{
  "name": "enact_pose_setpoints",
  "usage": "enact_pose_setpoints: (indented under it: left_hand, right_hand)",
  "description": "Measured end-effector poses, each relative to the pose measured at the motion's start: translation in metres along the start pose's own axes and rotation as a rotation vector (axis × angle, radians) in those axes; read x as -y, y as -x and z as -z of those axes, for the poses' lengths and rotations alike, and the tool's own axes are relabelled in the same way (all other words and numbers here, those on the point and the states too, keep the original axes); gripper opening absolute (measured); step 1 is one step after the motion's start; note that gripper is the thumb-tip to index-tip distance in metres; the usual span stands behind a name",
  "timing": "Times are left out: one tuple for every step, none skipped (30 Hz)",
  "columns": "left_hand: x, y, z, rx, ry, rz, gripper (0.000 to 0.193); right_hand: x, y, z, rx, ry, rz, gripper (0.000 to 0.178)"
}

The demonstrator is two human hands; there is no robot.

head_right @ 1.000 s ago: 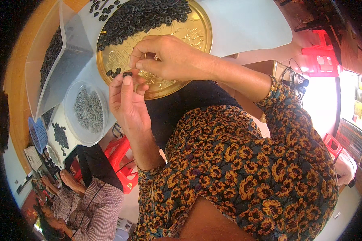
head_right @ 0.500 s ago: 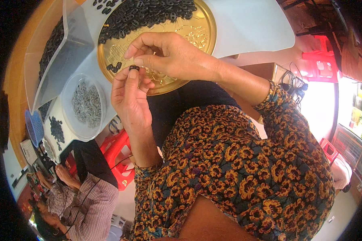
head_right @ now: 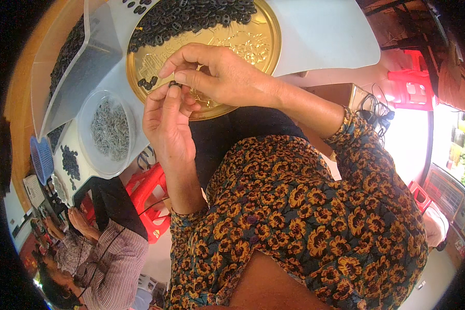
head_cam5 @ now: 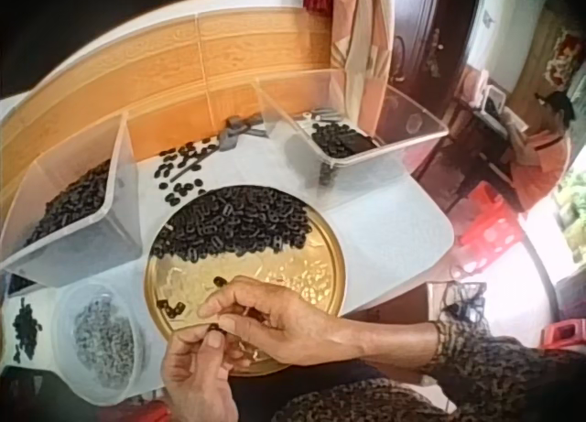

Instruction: The person assembles cord locks by picking up plastic stoppers and small springs from a tray and fitting the springs into the stoppers by hand.

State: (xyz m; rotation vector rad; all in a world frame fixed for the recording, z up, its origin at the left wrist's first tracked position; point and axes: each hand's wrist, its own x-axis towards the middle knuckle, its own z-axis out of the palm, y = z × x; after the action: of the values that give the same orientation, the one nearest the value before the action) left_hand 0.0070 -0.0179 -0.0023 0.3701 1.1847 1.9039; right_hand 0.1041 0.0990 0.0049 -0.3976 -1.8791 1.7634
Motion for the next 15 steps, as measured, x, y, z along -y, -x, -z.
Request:
enact_pose_setpoints:
  left_hand:
    - [0.0001,0.0001,-0.0002,-0.001,0.000,0.000,0.013]
    - [-0.0002,0.0005,-0.0009,-0.005,-0.003,-0.006,0.013]
    - [-0.0003,0.0008,-0.0013,-0.010,-0.005,-0.012,0.012]
    - [-0.0004,0.0010,-0.0014,-0.011,-0.005,-0.013,0.012]
    - [-0.0001,0.0006,-0.0016,-0.015,-0.011,-0.024,0.012]
    - [0.0002,0.0003,-0.0018,-0.019,-0.017,-0.036,0.012]
    - [0.0002,0.0002,-0.0021,-0.019,-0.017,-0.036,0.012]
    - [0.0002,0.0002,-0.0027,-0.027,-0.021,-0.040,0.012]
    - [0.0005,0.0000,-0.0032,-0.034,-0.024,-0.043,0.011]
    - [0.0018,-0.0009,-0.0032,-0.032,-0.024,-0.042,0.011]
    - [0.0027,-0.0015,-0.0025,-0.032,-0.015,-0.063,0.011]
    - [0.0031,-0.0017,-0.0021,-0.033,-0.006,-0.083,0.011]
    - [0.0020,-0.0012,-0.0018,-0.034,-0.008,-0.084,0.011]
    - [0.0012,-0.0010,-0.0016,-0.037,-0.042,-0.112,0.011]
    - [0.0005,-0.0010,-0.0015,-0.041,-0.076,-0.141,0.011]
  right_hand:
    - [0.0004,0.0001,-0.0004,-0.008,0.028,-0.010,0.021]
    - [0.0007,0.0000,-0.0006,-0.007,0.028,-0.010,0.021]
    - [0.0010,0.0000,-0.0007,-0.006,0.034,-0.023,0.021]
    - [0.0014,-0.0001,-0.0009,-0.005,0.039,-0.036,0.021]
    - [0.0025,-0.0001,-0.0011,-0.005,0.040,-0.036,0.021]
    - [0.0043,0.0002,-0.0016,-0.014,0.050,-0.045,0.021]
    - [0.0053,0.0004,-0.0020,-0.023,0.060,-0.055,0.021]
    - [0.0049,0.0006,-0.0019,-0.025,0.061,-0.055,0.021]
    - [0.0041,0.0009,-0.0021,-0.028,0.059,-0.049,0.022]
    - [0.0032,0.0012,-0.0022,-0.033,0.058,-0.043,0.022]
    - [0.0027,0.0014,-0.0042,-0.031,0.056,-0.043,0.022]
    - [0.0023,0.0018,-0.0067,-0.041,0.044,-0.018,0.023]
    - [0.0023,0.0019,-0.0081,-0.051,0.032,0.007,0.024]
    - [0.0022,0.0019,-0.0078,-0.051,0.033,0.007,0.024]
    - [0.0023,0.0019,-0.0073,-0.035,0.006,-0.017,0.024]
